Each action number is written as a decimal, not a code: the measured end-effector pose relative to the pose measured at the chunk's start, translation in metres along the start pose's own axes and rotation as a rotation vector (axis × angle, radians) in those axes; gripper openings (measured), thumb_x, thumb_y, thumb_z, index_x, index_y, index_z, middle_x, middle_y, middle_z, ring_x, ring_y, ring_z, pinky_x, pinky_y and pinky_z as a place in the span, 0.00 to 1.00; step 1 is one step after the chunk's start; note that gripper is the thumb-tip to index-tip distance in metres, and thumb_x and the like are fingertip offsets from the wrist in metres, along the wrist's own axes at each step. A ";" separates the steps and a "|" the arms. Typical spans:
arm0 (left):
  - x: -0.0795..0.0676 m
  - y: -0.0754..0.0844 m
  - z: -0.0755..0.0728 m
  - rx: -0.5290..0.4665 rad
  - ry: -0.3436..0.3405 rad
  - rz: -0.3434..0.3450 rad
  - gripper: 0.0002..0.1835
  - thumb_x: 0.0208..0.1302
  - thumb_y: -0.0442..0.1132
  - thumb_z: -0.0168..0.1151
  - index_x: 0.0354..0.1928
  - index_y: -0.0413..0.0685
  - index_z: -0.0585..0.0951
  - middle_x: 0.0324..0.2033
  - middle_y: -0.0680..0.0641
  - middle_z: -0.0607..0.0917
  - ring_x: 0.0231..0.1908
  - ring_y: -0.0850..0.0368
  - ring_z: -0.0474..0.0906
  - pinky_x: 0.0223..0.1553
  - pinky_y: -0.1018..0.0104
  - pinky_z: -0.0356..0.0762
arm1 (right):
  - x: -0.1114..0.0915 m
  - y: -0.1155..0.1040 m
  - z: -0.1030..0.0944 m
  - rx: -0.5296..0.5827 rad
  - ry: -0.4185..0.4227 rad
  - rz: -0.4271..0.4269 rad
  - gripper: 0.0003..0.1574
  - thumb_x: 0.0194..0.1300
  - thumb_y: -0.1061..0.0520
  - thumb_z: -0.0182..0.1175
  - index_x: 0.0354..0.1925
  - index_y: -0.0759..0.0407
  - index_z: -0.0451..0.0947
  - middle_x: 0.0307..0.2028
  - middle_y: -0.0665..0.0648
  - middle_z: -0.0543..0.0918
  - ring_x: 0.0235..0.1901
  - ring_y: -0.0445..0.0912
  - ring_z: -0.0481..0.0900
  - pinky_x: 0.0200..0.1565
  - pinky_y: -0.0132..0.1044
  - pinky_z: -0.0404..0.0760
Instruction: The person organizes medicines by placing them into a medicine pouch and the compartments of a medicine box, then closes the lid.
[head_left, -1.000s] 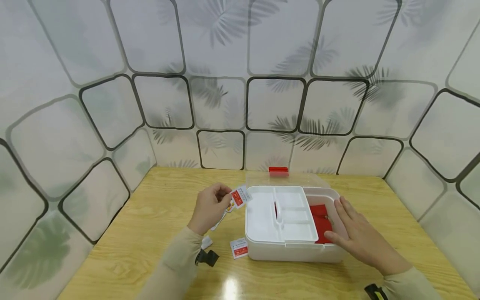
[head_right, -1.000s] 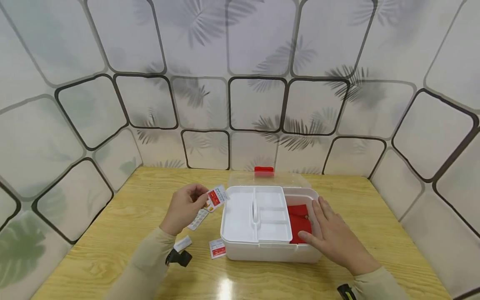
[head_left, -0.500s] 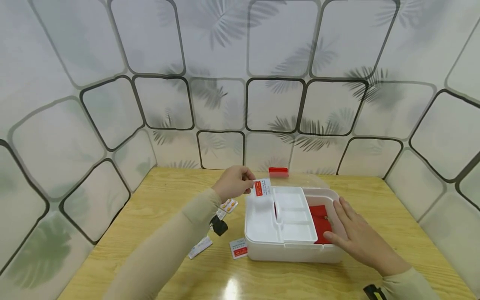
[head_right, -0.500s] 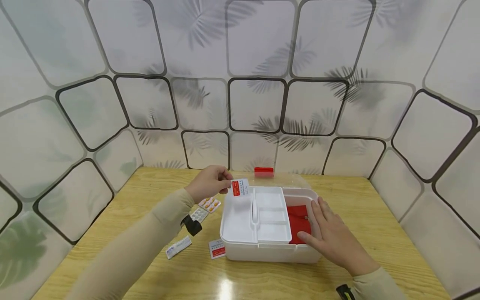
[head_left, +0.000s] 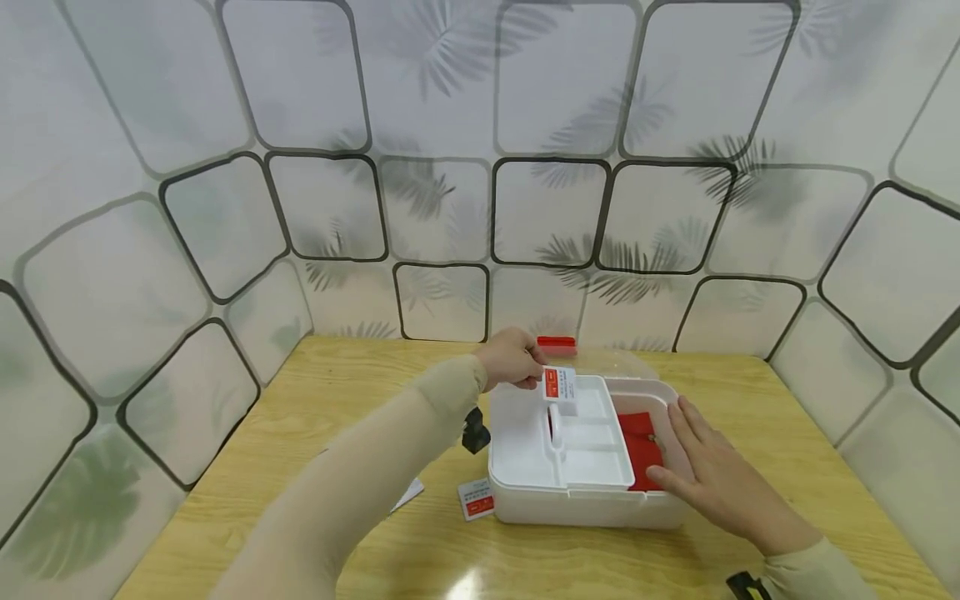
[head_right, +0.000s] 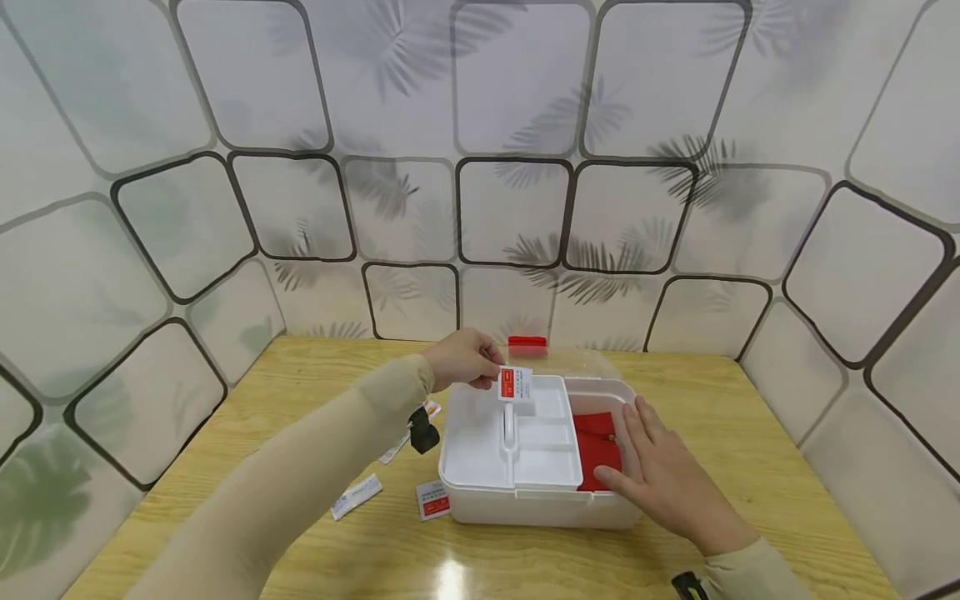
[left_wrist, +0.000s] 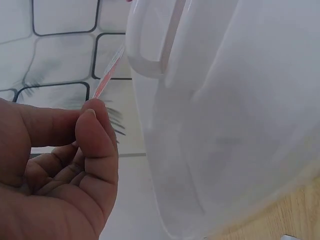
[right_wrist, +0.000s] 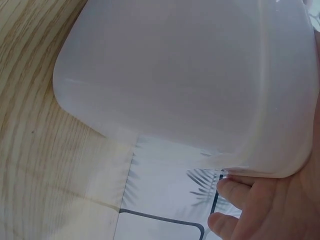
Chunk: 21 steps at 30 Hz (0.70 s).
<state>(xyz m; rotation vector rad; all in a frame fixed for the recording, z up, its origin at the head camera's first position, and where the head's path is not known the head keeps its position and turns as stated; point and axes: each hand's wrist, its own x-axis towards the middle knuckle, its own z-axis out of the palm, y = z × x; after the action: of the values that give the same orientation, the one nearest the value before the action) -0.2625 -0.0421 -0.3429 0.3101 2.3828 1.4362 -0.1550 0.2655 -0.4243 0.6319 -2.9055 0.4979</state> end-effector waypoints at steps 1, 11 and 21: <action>0.002 0.001 0.003 0.013 -0.005 -0.014 0.03 0.61 0.25 0.58 0.36 0.35 0.80 0.28 0.44 0.80 0.24 0.58 0.78 0.38 0.60 0.83 | 0.000 0.000 0.000 -0.003 0.001 0.004 0.59 0.64 0.34 0.57 0.72 0.73 0.45 0.72 0.72 0.46 0.68 0.69 0.51 0.59 0.68 0.57; 0.009 0.008 0.020 0.096 0.008 -0.058 0.05 0.62 0.25 0.57 0.38 0.37 0.80 0.29 0.45 0.81 0.25 0.58 0.78 0.39 0.59 0.82 | -0.002 0.000 -0.002 -0.065 -0.006 0.007 0.61 0.63 0.32 0.56 0.72 0.72 0.44 0.73 0.69 0.46 0.71 0.64 0.45 0.61 0.69 0.51; 0.012 0.007 0.028 0.130 0.011 -0.086 0.06 0.62 0.25 0.57 0.38 0.38 0.81 0.30 0.45 0.81 0.25 0.58 0.78 0.35 0.64 0.82 | -0.002 0.003 0.000 -0.124 0.005 -0.004 0.60 0.64 0.30 0.54 0.72 0.71 0.46 0.73 0.67 0.47 0.72 0.62 0.42 0.65 0.66 0.43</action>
<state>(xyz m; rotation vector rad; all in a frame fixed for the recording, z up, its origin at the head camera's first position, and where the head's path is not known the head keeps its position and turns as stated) -0.2624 -0.0119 -0.3509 0.2297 2.4722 1.2512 -0.1545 0.2685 -0.4255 0.6170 -2.9022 0.3149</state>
